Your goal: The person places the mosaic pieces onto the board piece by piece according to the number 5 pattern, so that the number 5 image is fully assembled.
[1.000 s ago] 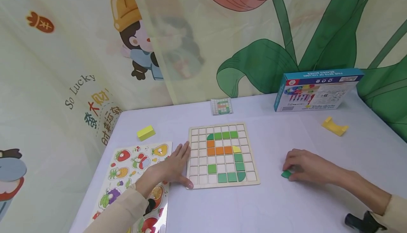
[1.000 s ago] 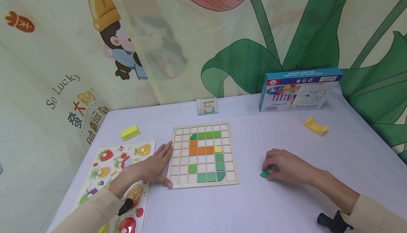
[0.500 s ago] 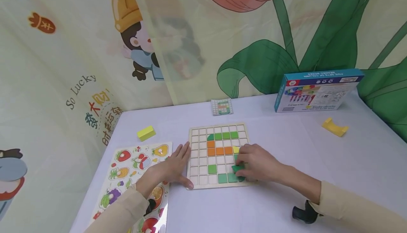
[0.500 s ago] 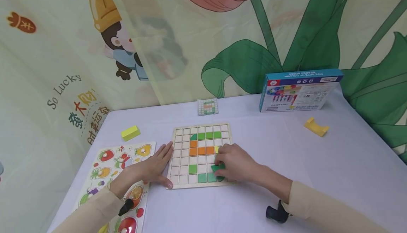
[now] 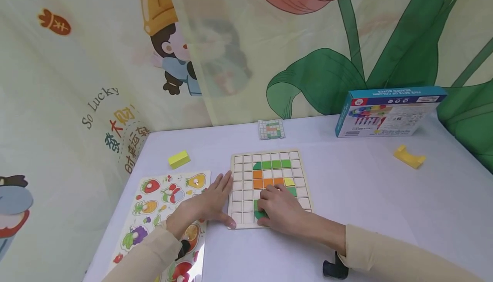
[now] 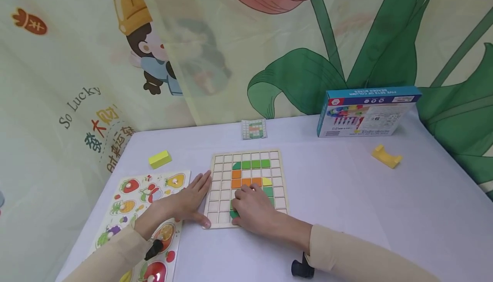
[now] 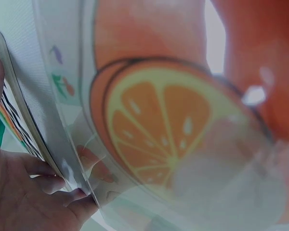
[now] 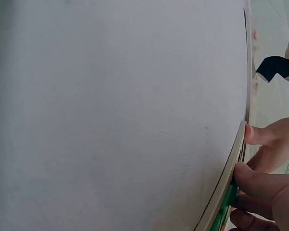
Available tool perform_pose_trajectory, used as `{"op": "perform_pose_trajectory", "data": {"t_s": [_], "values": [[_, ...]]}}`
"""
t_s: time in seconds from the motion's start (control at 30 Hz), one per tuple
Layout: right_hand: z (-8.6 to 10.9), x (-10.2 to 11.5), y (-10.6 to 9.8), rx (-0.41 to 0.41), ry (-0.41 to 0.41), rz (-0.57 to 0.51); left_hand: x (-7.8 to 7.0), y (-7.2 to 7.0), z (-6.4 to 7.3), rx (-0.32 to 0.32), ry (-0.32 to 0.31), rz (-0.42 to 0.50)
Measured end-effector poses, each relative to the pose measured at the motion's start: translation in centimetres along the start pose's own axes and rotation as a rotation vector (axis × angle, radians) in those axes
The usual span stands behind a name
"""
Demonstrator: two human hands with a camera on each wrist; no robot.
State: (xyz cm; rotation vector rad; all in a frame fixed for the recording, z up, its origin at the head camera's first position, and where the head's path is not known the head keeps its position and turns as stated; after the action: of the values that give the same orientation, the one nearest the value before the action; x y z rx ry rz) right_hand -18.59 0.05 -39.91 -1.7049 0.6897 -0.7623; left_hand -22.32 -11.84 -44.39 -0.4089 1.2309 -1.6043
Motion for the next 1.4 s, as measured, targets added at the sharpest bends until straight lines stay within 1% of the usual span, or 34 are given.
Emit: {"op": "perform_pose_trajectory", "data": {"t_s": [0.2,0.27,0.33,0.5,0.7,0.8,1.0,1.2,1.3,1.4], "values": [[0.1,0.0,-0.3,-0.082,0.0,0.013,0.1,-0.1,0.0,0.0,-0.004,-0.008],[0.2,-0.1,-0.2,-0.095,0.004,0.021,0.1,-0.1,0.0,0.0,-0.001,-0.012],[0.2,-0.2,-0.1,-0.087,0.01,0.021,0.1,-0.1,-0.1,0.0,0.003,-0.01],[0.3,-0.6,0.2,-0.038,0.018,0.007,0.2,0.1,-0.2,0.003,0.001,-0.015],[0.5,-0.5,-0.2,-0.06,-0.029,0.013,0.4,0.1,-0.3,-0.003,0.001,-0.017],[0.6,-0.6,-0.3,-0.066,-0.035,0.009,0.5,0.2,-0.3,-0.004,0.0,-0.012],[0.4,-0.8,-0.1,-0.049,-0.014,0.007,0.5,0.2,-0.5,-0.007,-0.001,-0.009],[0.4,-0.8,0.2,-0.007,0.008,0.007,0.4,0.3,-0.5,-0.006,0.004,-0.009],[0.4,-1.2,-0.1,0.012,0.016,-0.026,0.3,0.3,-0.6,-0.006,0.008,-0.013],[0.5,-2.2,-0.9,0.004,0.038,-0.076,0.2,0.2,-0.6,-0.012,0.018,-0.009]]}}
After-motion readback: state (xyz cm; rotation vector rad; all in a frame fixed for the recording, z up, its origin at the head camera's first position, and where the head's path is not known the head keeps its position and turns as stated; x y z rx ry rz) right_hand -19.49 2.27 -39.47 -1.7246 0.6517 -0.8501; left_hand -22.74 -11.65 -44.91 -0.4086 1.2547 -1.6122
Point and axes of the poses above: each hand's wrist, its own z-axis away from the middle knuckle, its own y-axis out of the palm, x = y × z, the point moved 10 cm from there along -z, towards the middle knuckle, and after that the axes turned 6 degrees about y, right-handed, at the moved point
